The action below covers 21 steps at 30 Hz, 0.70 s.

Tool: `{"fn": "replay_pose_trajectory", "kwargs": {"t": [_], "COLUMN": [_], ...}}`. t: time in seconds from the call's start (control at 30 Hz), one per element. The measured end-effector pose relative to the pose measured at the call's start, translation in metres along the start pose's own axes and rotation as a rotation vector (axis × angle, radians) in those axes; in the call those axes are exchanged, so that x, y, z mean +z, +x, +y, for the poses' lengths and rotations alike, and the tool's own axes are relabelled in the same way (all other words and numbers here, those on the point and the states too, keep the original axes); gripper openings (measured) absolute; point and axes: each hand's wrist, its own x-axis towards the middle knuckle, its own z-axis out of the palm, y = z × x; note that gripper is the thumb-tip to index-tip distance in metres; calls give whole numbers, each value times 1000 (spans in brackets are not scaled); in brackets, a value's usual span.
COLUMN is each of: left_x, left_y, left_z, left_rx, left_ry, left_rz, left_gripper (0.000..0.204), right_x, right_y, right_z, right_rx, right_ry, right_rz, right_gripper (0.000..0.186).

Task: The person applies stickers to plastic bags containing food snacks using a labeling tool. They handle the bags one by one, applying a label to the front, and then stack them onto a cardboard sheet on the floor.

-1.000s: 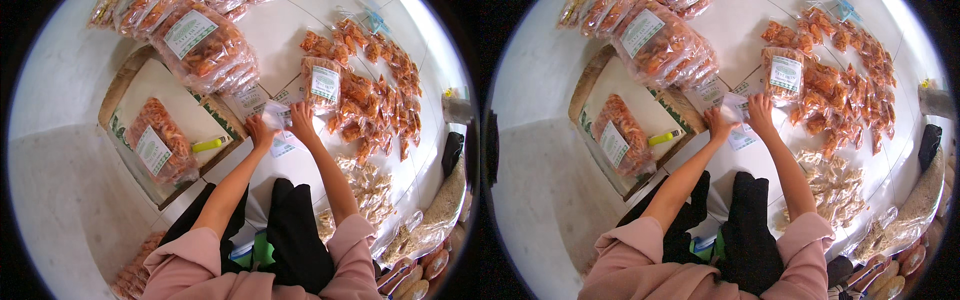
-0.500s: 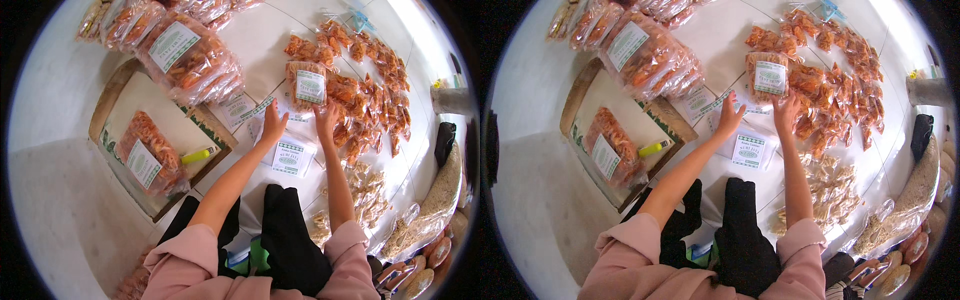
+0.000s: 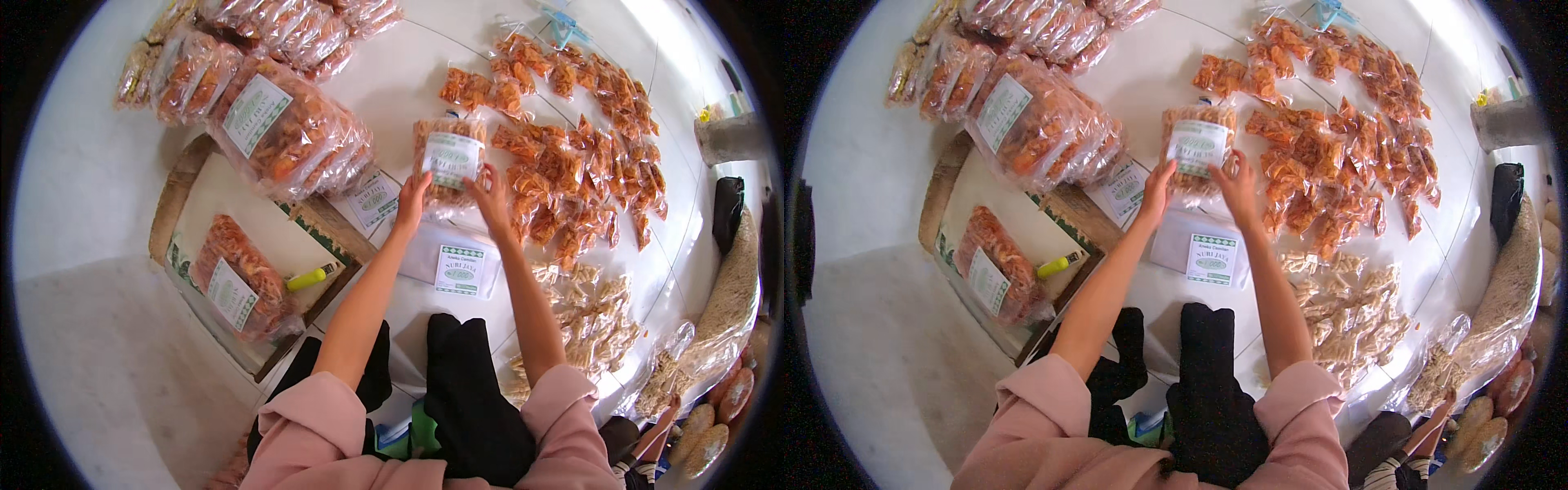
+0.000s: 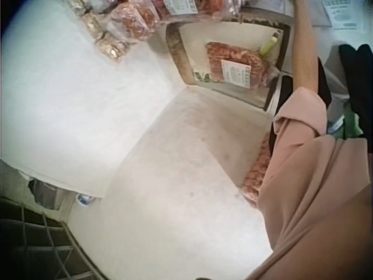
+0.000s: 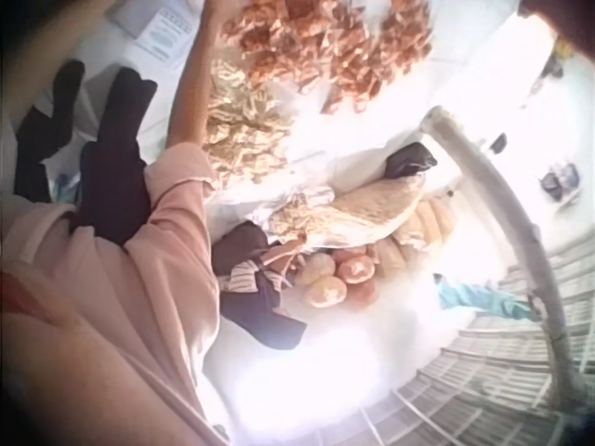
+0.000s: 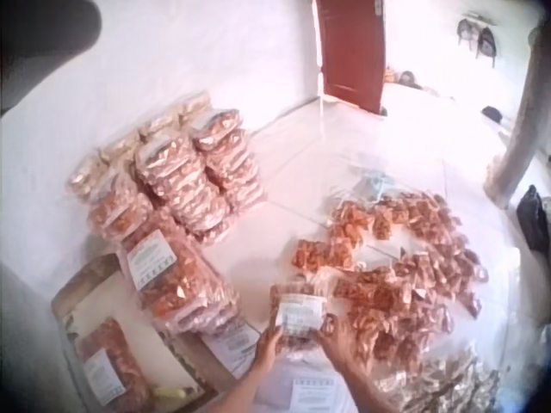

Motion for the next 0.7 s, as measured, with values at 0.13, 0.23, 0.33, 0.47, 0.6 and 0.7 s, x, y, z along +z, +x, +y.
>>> {"fn": "replay_pose_trajectory", "kwargs": {"t": [0.13, 0.23, 0.33, 0.47, 0.6, 0.7], "left_x": [-18, -19, -6, 18, 55, 49], "left_y": [-33, -47, -50, 7, 92, 148], "left_z": [-25, -40, -41, 7, 20, 1], "left_rx": [195, 354, 490, 646, 471, 422], "left_ry": [95, 514, 1078, 740, 353, 319], "left_rz": [-4, -1, 232, 382, 258, 262], "left_gripper": [40, 47, 53, 51, 47, 44], "right_x": [3, -5, -25, -31, -3, 44], "right_y": [-50, -61, -55, 6, 97, 127], "right_z": [-10, 12, 19, -29, -33, -28], "right_rx": [67, 66, -133, -321, -107, -125], "right_ry": [418, 310, -103, -247, -12, -92], "right_rz": [-70, -63, 57, 197, -108, -149], "right_gripper": [62, 62, 51, 44, 44, 47]}}
